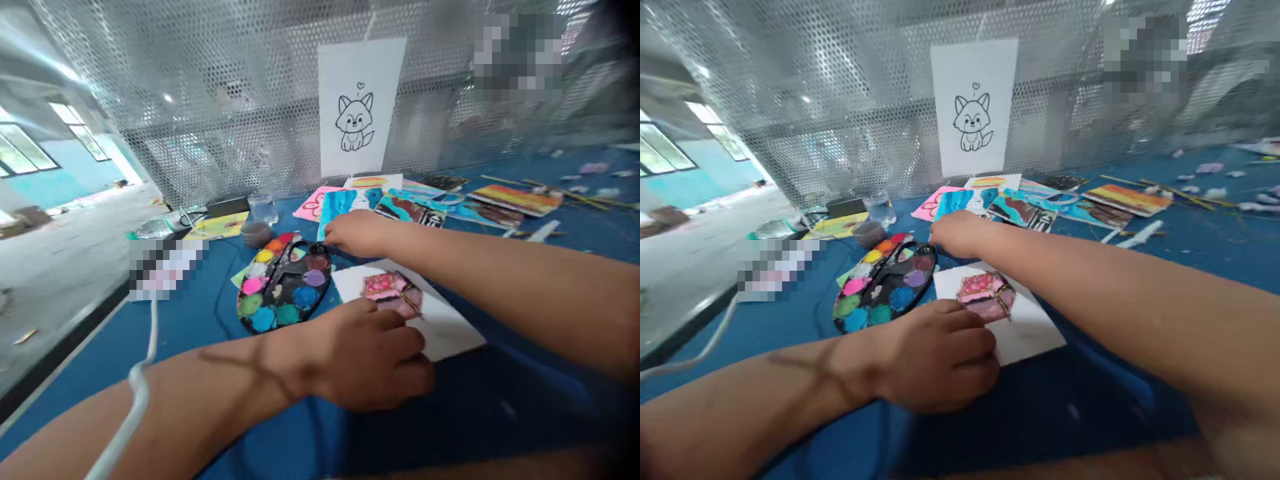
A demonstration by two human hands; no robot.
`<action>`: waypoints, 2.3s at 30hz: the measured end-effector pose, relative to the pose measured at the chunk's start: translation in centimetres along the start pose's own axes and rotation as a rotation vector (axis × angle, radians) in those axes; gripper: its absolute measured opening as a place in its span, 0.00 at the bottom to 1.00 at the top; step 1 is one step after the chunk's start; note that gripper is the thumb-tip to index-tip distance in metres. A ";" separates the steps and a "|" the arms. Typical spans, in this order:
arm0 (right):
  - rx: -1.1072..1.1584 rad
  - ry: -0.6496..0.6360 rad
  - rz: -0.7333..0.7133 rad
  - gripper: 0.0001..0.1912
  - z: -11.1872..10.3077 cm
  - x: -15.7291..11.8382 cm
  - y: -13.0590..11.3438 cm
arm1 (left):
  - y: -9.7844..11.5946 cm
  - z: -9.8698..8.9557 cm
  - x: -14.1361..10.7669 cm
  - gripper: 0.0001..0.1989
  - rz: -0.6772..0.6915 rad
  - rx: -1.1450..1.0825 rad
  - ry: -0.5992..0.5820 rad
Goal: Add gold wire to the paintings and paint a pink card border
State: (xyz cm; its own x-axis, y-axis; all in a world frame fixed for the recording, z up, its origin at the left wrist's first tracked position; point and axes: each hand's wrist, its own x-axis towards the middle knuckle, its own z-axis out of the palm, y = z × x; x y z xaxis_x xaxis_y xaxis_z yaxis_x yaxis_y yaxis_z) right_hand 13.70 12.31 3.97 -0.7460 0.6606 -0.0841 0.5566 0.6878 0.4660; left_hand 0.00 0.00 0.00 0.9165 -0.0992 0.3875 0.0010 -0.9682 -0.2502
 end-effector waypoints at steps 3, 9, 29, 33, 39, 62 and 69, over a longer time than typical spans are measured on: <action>-0.016 0.005 -0.023 0.16 0.6 1.0 0.0 | -0.3 0.7 -0.2 0.14 0.004 0.004 0.042; -0.090 0.013 -0.106 0.14 1.0 1.0 0.4 | -0.6 0.9 -0.3 0.13 0.020 -0.028 0.058; -0.400 0.082 -0.444 0.11 2.4 2.1 2.7 | 1.7 0.9 0.6 0.12 0.164 0.131 0.277; -0.403 0.096 -0.475 0.12 2.5 2.0 2.9 | 1.7 0.8 0.6 0.11 0.124 0.126 0.263; -0.395 0.120 -0.514 0.12 3.2 1.8 3.1 | 1.3 0.9 0.7 0.11 0.153 0.130 0.254; 0.333 0.912 0.069 0.13 3.7 -5.6 2.3 | 1.0 1.9 0.9 0.13 0.112 0.108 0.383; 0.719 1.313 0.347 0.03 3.8 -8.6 1.2 | 1.1 1.2 0.6 0.12 0.113 0.146 0.278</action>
State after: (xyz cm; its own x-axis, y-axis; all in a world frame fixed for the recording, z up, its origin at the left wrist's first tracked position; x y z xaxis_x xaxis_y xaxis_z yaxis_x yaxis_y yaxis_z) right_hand 22.17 8.56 1.88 -0.1177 0.3566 0.9268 0.5310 0.8113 -0.2447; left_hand 1.07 -0.81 -1.07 0.7697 -0.2822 0.5727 -0.0186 -0.9066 -0.4217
